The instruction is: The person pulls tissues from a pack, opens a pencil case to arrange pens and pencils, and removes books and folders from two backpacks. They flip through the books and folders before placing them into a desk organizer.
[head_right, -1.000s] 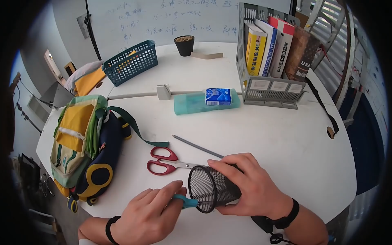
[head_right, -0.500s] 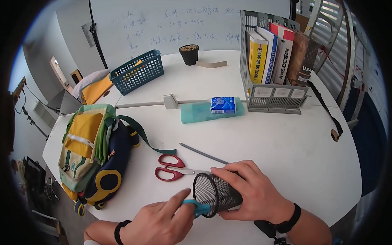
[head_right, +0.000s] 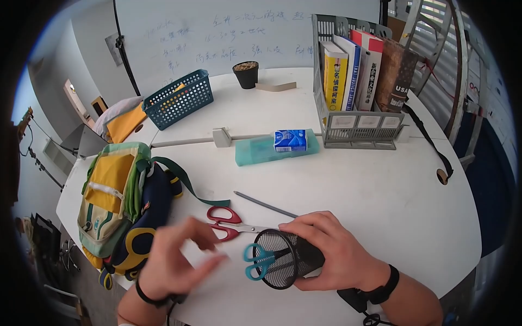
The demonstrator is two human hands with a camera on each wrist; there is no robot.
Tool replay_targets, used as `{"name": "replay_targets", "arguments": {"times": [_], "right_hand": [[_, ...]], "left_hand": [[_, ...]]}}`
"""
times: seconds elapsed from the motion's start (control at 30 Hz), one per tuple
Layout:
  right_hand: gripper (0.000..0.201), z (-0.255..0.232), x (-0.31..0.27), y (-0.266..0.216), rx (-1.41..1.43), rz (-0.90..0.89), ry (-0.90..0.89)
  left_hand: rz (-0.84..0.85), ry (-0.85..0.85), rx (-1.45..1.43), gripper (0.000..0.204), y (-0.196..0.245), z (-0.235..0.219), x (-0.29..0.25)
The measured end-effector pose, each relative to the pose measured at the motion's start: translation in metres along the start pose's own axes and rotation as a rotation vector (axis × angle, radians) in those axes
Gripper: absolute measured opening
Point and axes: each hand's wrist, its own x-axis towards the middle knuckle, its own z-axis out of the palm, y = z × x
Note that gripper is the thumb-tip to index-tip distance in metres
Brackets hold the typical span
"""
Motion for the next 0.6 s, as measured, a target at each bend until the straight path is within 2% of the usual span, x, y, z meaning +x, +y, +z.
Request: {"name": "replay_targets", "arguments": {"times": [0.03,0.07,0.1,0.17,0.2,0.3,0.33,0.43,0.53,0.6], "right_hand": [[0.089,0.0,0.0,0.002,0.014,-0.009,-0.007],[0.09,-0.001,-0.001,0.004,0.028,-0.018,-0.014],[0.09,-0.001,-0.001,0.005,0.028,-0.016,-0.013],[0.091,-0.001,-0.002,0.007,0.081,0.007,-0.015],[0.091,-0.001,-0.004,0.008,0.083,0.009,-0.019],[0.091,-0.002,-0.003,0.011,0.105,0.005,-0.031],[0.092,-0.002,-0.003,0.012,0.118,0.011,-0.031],[0.094,-0.003,-0.004,0.013,0.158,0.047,-0.036],[0.096,-0.002,-0.004,0.014,0.193,0.09,-0.04],[0.097,-0.003,-0.004,0.013,0.201,0.107,-0.041]], "left_hand": [[-0.119,0.02,0.003,0.027,-0.011,-0.009,0.009],[-0.194,0.011,0.178,0.022,-0.013,-0.015,0.016],[-0.194,0.009,0.178,0.022,-0.024,-0.015,0.016],[0.04,0.0,0.364,0.026,-0.052,-0.008,0.016],[-0.018,-0.063,0.303,0.034,-0.054,-0.006,0.016],[0.011,-0.076,0.389,0.034,-0.058,0.004,0.014],[-0.018,-0.126,0.381,0.038,-0.059,0.006,0.013],[-0.112,-0.23,0.472,0.038,-0.049,0.004,0.015],[-0.199,-0.324,0.426,0.037,-0.049,-0.005,0.012],[-0.224,-0.299,0.416,0.036,-0.05,-0.005,0.008]]}}
